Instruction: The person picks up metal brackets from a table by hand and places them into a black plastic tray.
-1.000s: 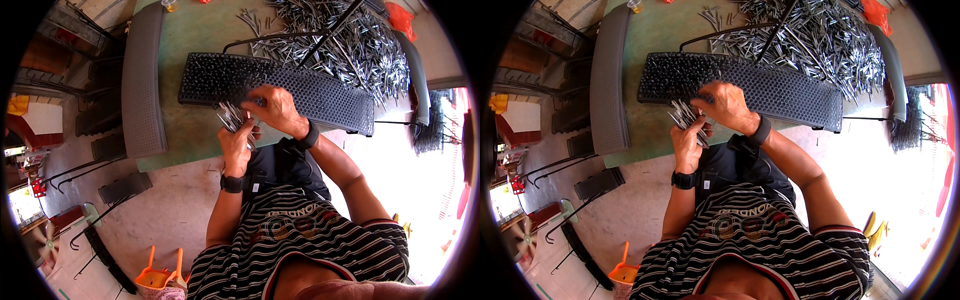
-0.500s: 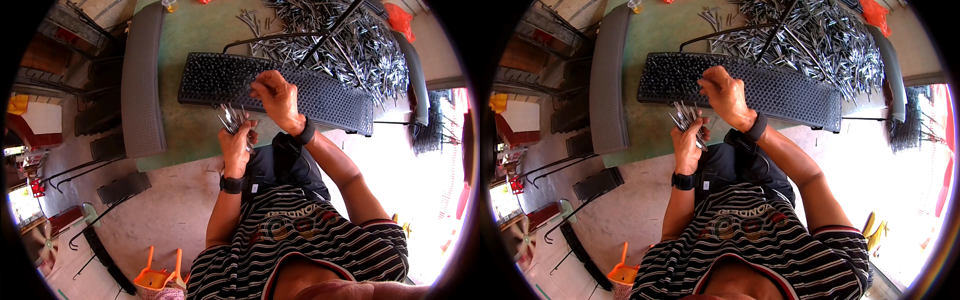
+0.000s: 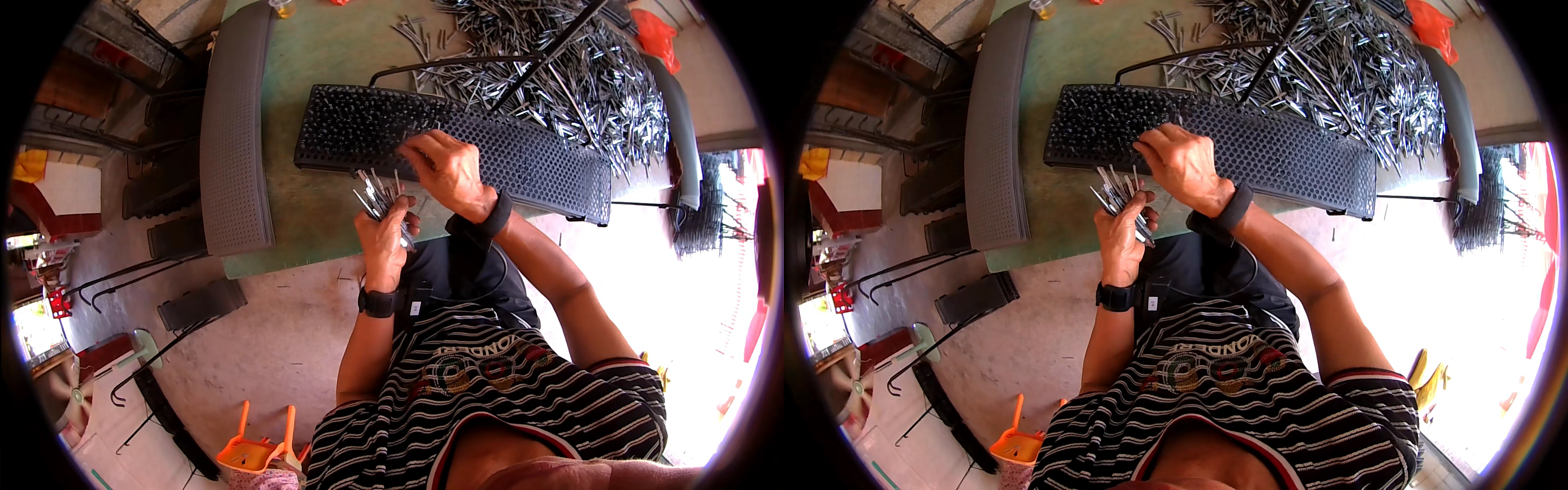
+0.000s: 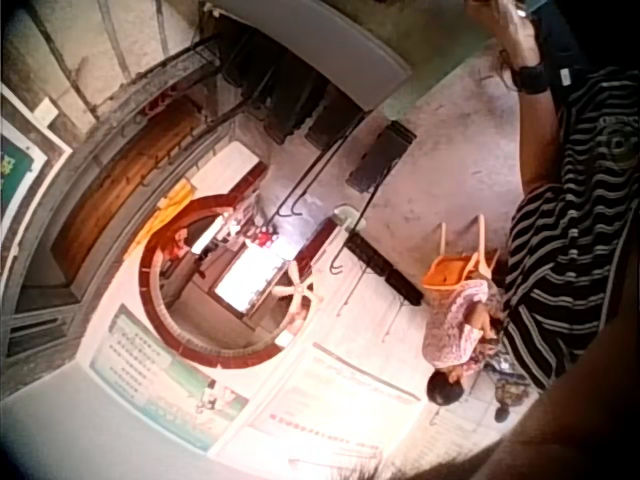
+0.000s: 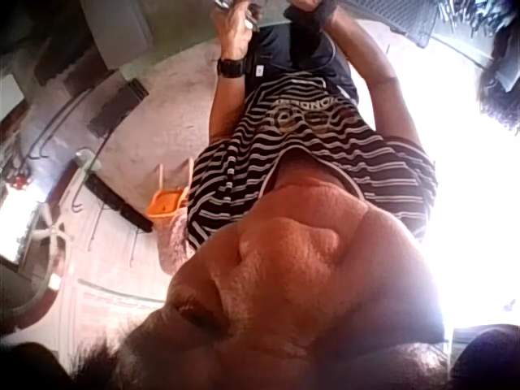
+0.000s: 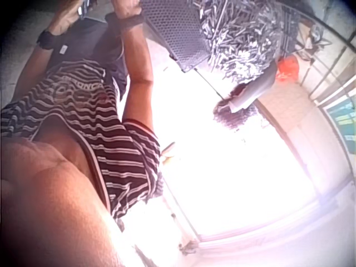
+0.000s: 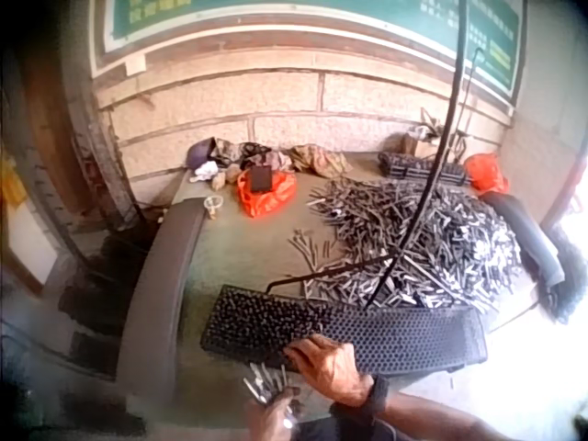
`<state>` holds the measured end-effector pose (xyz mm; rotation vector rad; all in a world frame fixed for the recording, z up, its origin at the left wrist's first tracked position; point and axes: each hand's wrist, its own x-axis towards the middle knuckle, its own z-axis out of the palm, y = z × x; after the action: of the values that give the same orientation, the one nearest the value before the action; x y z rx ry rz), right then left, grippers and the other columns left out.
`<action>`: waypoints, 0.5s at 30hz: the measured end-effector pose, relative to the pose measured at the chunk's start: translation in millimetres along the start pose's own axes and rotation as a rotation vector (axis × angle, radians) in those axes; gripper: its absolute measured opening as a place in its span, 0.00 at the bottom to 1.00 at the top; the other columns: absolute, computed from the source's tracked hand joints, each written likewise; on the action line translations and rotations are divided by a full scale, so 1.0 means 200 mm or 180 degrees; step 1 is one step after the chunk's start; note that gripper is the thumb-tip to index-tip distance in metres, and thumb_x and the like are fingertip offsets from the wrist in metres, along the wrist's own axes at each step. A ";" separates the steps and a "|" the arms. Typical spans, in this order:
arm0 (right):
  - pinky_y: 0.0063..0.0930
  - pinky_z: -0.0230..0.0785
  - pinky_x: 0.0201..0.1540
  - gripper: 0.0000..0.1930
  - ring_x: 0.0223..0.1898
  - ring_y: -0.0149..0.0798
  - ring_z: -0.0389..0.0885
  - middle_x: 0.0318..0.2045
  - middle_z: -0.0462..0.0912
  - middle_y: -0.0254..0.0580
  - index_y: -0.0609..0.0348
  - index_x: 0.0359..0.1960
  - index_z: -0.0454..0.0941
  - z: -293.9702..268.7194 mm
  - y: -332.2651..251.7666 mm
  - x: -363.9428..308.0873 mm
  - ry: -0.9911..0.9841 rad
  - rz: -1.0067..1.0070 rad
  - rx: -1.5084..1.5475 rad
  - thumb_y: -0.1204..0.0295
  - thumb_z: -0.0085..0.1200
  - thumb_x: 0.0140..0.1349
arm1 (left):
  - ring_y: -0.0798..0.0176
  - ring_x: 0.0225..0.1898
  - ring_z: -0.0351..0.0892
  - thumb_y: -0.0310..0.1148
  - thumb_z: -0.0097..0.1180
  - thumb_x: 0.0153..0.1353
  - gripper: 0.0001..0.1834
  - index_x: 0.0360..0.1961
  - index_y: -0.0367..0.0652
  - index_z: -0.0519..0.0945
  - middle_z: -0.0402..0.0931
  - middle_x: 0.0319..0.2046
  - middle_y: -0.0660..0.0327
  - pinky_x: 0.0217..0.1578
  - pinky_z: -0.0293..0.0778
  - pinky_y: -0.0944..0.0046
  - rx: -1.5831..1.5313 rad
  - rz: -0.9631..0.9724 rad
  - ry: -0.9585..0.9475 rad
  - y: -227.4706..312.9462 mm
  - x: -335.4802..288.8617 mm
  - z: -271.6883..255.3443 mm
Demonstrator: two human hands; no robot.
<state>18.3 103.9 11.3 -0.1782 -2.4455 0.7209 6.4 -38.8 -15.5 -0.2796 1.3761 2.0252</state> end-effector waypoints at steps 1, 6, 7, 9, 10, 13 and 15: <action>0.32 0.70 0.24 0.07 0.21 0.47 0.78 0.22 0.80 0.44 0.61 0.27 0.78 -0.03 -0.04 0.00 -0.0159 0.0403 0.0111 0.70 0.60 0.51 | 0.67 0.17 0.74 0.24 0.58 0.55 0.10 0.39 0.33 0.77 0.79 0.27 0.54 0.15 0.69 0.70 0.0003 0.0003 -0.0014 0.00 0.00 0.00; 0.30 0.71 0.24 0.08 0.21 0.41 0.81 0.19 0.80 0.47 0.64 0.22 0.78 -0.02 -0.02 -0.05 -0.0625 0.1317 0.1192 0.70 0.61 0.49 | 0.67 0.17 0.74 0.23 0.59 0.53 0.12 0.40 0.33 0.77 0.80 0.27 0.53 0.15 0.69 0.70 0.0109 -0.0071 -0.0180 0.01 -0.01 0.02; 0.26 0.72 0.25 0.06 0.21 0.36 0.81 0.19 0.80 0.46 0.65 0.26 0.78 -0.03 -0.02 -0.04 -0.0571 0.1428 0.1172 0.73 0.58 0.52 | 0.67 0.16 0.74 0.23 0.59 0.54 0.11 0.39 0.33 0.77 0.80 0.27 0.54 0.15 0.69 0.70 0.0055 -0.0062 -0.0165 0.01 -0.01 0.02; 0.24 0.72 0.24 0.06 0.22 0.35 0.81 0.19 0.80 0.44 0.66 0.30 0.76 -0.03 -0.05 -0.01 -0.0113 0.1556 0.1652 0.75 0.55 0.55 | 0.67 0.16 0.73 0.23 0.59 0.54 0.10 0.38 0.33 0.78 0.79 0.26 0.55 0.14 0.68 0.70 -0.0050 -0.0051 -0.0145 -0.01 -0.01 0.01; 0.23 0.72 0.24 0.05 0.22 0.34 0.81 0.19 0.79 0.44 0.66 0.32 0.76 -0.02 -0.05 0.00 0.0124 0.1619 0.1886 0.76 0.54 0.56 | 0.67 0.15 0.73 0.23 0.59 0.54 0.10 0.38 0.34 0.78 0.78 0.25 0.57 0.14 0.67 0.70 -0.0031 -0.0041 -0.0128 -0.02 0.00 0.01; 0.23 0.73 0.26 0.07 0.25 0.34 0.83 0.22 0.80 0.44 0.65 0.38 0.70 0.01 -0.07 -0.01 0.0398 0.1194 0.1625 0.79 0.50 0.59 | 0.68 0.15 0.72 0.23 0.58 0.55 0.08 0.37 0.34 0.78 0.76 0.22 0.60 0.13 0.66 0.71 0.0031 0.0014 -0.0096 -0.03 0.00 -0.01; 0.22 0.73 0.27 0.06 0.28 0.33 0.83 0.24 0.81 0.43 0.64 0.38 0.70 0.04 -0.06 -0.03 0.0440 0.1062 0.1508 0.79 0.49 0.60 | 0.68 0.14 0.72 0.23 0.58 0.55 0.07 0.36 0.35 0.78 0.74 0.21 0.62 0.13 0.65 0.71 0.0073 0.0072 -0.0110 -0.03 0.00 -0.02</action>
<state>18.0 88.6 9.1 -0.4370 -2.0662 1.3601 9.5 -40.1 -22.5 -0.2187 1.3863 2.0221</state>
